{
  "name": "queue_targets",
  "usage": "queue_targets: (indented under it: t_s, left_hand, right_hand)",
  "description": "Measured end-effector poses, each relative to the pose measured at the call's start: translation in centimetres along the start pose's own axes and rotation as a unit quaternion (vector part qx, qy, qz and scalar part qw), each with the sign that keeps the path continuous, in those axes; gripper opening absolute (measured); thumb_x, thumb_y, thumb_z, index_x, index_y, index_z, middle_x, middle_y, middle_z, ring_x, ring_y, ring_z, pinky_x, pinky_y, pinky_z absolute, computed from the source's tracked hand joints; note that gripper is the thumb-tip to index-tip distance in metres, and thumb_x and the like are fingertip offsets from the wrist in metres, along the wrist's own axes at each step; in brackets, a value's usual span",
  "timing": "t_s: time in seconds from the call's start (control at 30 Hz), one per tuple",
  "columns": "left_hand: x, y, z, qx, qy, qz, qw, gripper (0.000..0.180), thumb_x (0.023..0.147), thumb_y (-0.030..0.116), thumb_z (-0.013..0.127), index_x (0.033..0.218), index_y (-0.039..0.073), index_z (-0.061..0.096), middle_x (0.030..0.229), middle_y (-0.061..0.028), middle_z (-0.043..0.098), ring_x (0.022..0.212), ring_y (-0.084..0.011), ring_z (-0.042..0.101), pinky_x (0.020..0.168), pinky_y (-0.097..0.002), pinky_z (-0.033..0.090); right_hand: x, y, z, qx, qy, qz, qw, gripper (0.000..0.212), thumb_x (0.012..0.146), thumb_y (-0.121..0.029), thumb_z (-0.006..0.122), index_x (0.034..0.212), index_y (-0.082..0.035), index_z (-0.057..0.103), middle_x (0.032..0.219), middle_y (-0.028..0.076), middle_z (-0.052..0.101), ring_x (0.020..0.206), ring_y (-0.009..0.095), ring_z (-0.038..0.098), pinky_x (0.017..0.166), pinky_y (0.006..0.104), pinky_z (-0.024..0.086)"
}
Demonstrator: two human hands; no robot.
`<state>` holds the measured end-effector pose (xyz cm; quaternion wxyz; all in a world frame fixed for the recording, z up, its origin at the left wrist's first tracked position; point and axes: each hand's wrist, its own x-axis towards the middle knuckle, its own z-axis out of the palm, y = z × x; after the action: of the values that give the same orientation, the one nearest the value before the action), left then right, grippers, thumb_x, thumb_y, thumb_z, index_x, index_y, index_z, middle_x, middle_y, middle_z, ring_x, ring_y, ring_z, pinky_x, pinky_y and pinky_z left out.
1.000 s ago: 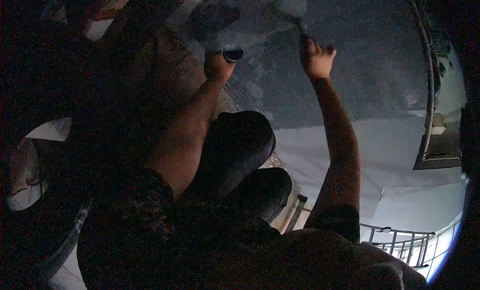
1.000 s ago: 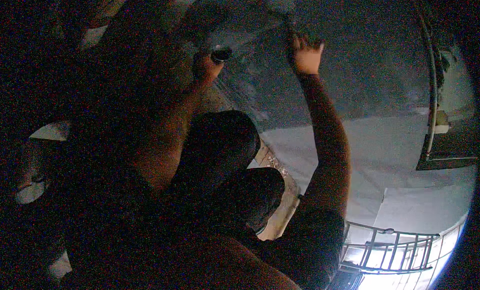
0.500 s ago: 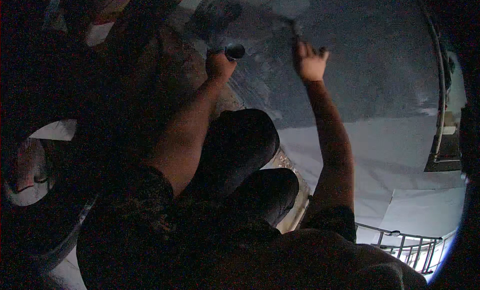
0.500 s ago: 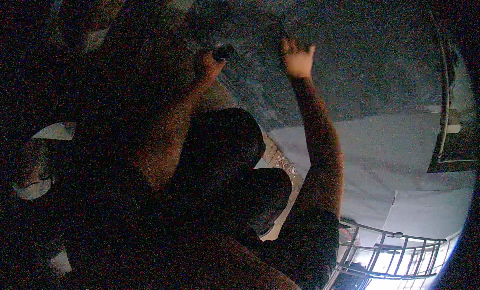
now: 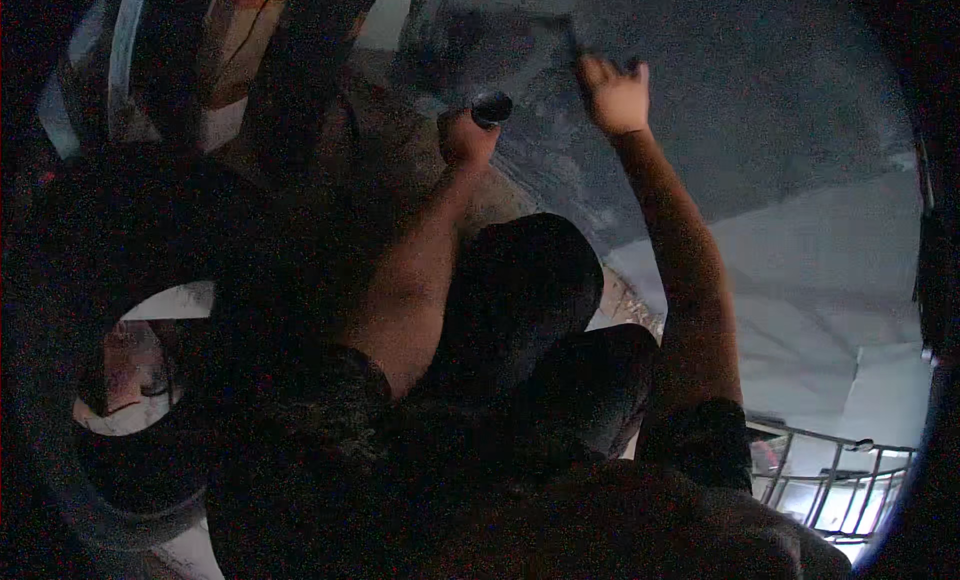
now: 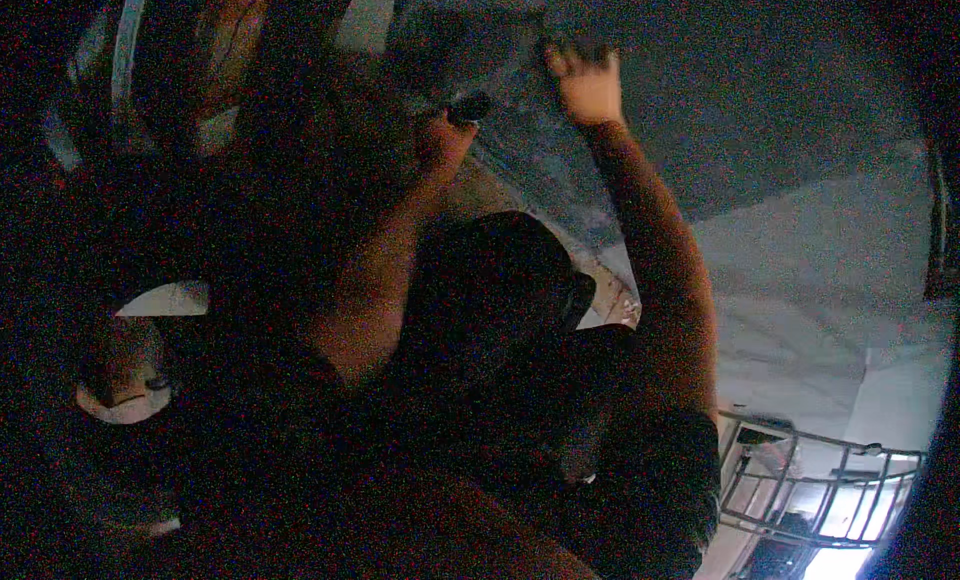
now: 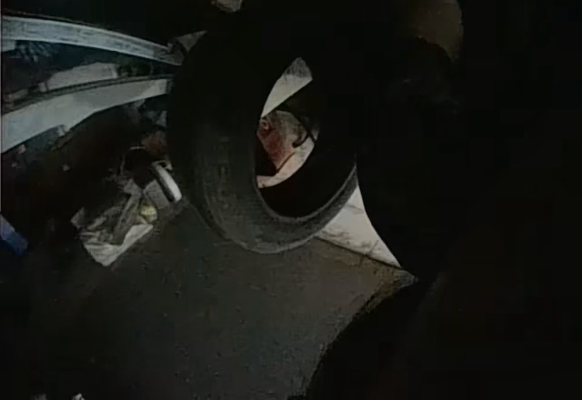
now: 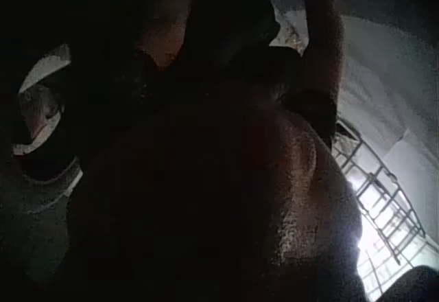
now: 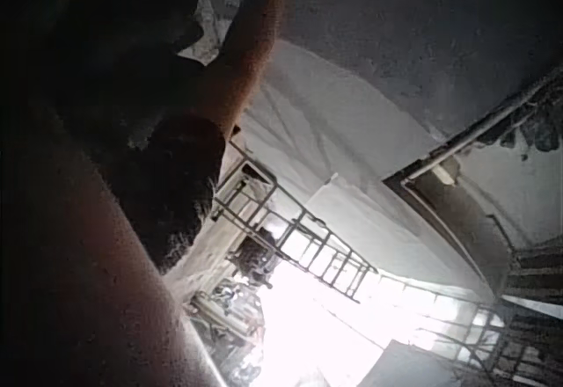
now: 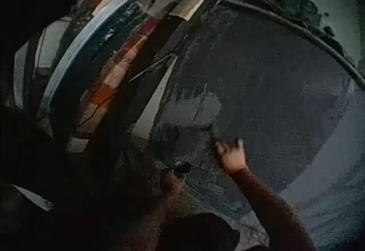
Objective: Applying grey paint to a wall using a brush.
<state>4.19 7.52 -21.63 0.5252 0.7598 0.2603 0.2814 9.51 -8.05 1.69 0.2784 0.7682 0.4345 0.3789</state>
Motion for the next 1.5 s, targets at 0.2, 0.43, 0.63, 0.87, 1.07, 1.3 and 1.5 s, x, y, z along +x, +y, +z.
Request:
queue_targets:
  t_s: [0.2, 0.43, 0.63, 0.87, 1.07, 1.3, 1.5]
  left_hand:
    - [-1.0, 3.2, 0.2, 0.049, -0.023, 0.014, 0.998, 0.052, 0.069, 0.03, 0.079, 0.108, 0.0, 0.062, 0.097, -0.018, 0.065, 0.091, -0.0343, 0.064, 0.08, -0.0449, 0.052]
    - [1.1, -0.6, 0.4, -0.015, -0.018, 0.065, 0.998, 0.043, 0.072, 0.027, 0.075, 0.104, 0.001, 0.063, 0.092, -0.0175, 0.066, 0.085, -0.0338, 0.065, 0.077, -0.0459, 0.052]
    - [-0.8, 2.3, 1.5, 0.05, 0.052, 0.104, 0.992, 0.04, 0.07, 0.027, 0.075, 0.1, 0.003, 0.064, 0.087, -0.0158, 0.066, 0.082, -0.0329, 0.065, 0.076, -0.0465, 0.052]
    - [0.0, -0.2, 2.1, 0.001, 0.005, 0.085, 0.996, 0.038, 0.067, 0.026, 0.077, 0.094, 0.003, 0.064, 0.086, -0.0149, 0.066, 0.078, -0.0324, 0.065, 0.073, -0.0475, 0.052]
    - [0.1, 1.1, 1.2, -0.018, 0.116, 0.106, 0.987, 0.037, 0.066, 0.026, 0.078, 0.091, 0.003, 0.065, 0.088, -0.0163, 0.067, 0.079, -0.0337, 0.066, 0.07, -0.0458, 0.053]
    - [-0.5, 1.8, 0.5, 0.04, 0.053, 0.073, 0.995, 0.04, 0.065, 0.027, 0.079, 0.097, 0.005, 0.067, 0.088, -0.0147, 0.068, 0.081, -0.0343, 0.066, 0.071, -0.0455, 0.052]
    - [0.3, 0.4, 1.6, -0.006, -0.01, -0.002, 1.0, 0.048, 0.068, 0.034, 0.077, 0.103, 0.004, 0.065, 0.089, -0.0161, 0.068, 0.082, -0.0341, 0.066, 0.074, -0.0466, 0.052]
  right_hand:
    - [-2.5, -0.7, 1.9, 0.022, -0.082, -0.042, 0.996, 0.042, 0.088, -0.022, 0.049, 0.13, -0.015, 0.047, 0.118, 0.007, 0.059, 0.098, 0.024, 0.061, 0.098, 0.0585, 0.028]
    - [1.2, 2.4, -2.2, 0.013, 0.046, 0.082, 0.995, 0.044, 0.09, -0.019, 0.048, 0.133, -0.018, 0.044, 0.12, 0.006, 0.058, 0.094, 0.027, 0.062, 0.098, 0.0577, 0.029]
    - [-2.3, 0.5, 0.4, -0.002, -0.102, -0.042, 0.994, 0.041, 0.093, -0.018, 0.045, 0.134, -0.017, 0.044, 0.123, 0.005, 0.057, 0.093, 0.029, 0.063, 0.101, 0.0567, 0.028]
    - [0.5, 2.9, -2.2, 0.018, 0.03, 0.094, 0.995, 0.041, 0.092, -0.021, 0.046, 0.133, -0.023, 0.044, 0.118, 0.001, 0.059, 0.099, 0.02, 0.062, 0.098, 0.0614, 0.028]
    - [0.1, 0.8, -0.2, -0.044, -0.024, -0.067, 0.996, 0.042, 0.091, -0.017, 0.044, 0.133, -0.019, 0.044, 0.119, 0.004, 0.058, 0.099, 0.021, 0.062, 0.101, 0.055, 0.029]
    - [0.1, 1.7, -1.8, 0.002, 0.022, 0.011, 1.0, 0.042, 0.09, -0.017, 0.047, 0.131, -0.022, 0.045, 0.117, 0.004, 0.058, 0.101, 0.022, 0.061, 0.099, 0.0599, 0.029]
    - [2.0, 3.2, -2.2, -0.01, 0.046, 0.07, 0.996, 0.041, 0.092, -0.019, 0.046, 0.133, -0.022, 0.045, 0.122, 0.005, 0.057, 0.099, 0.023, 0.062, 0.098, 0.0604, 0.029]
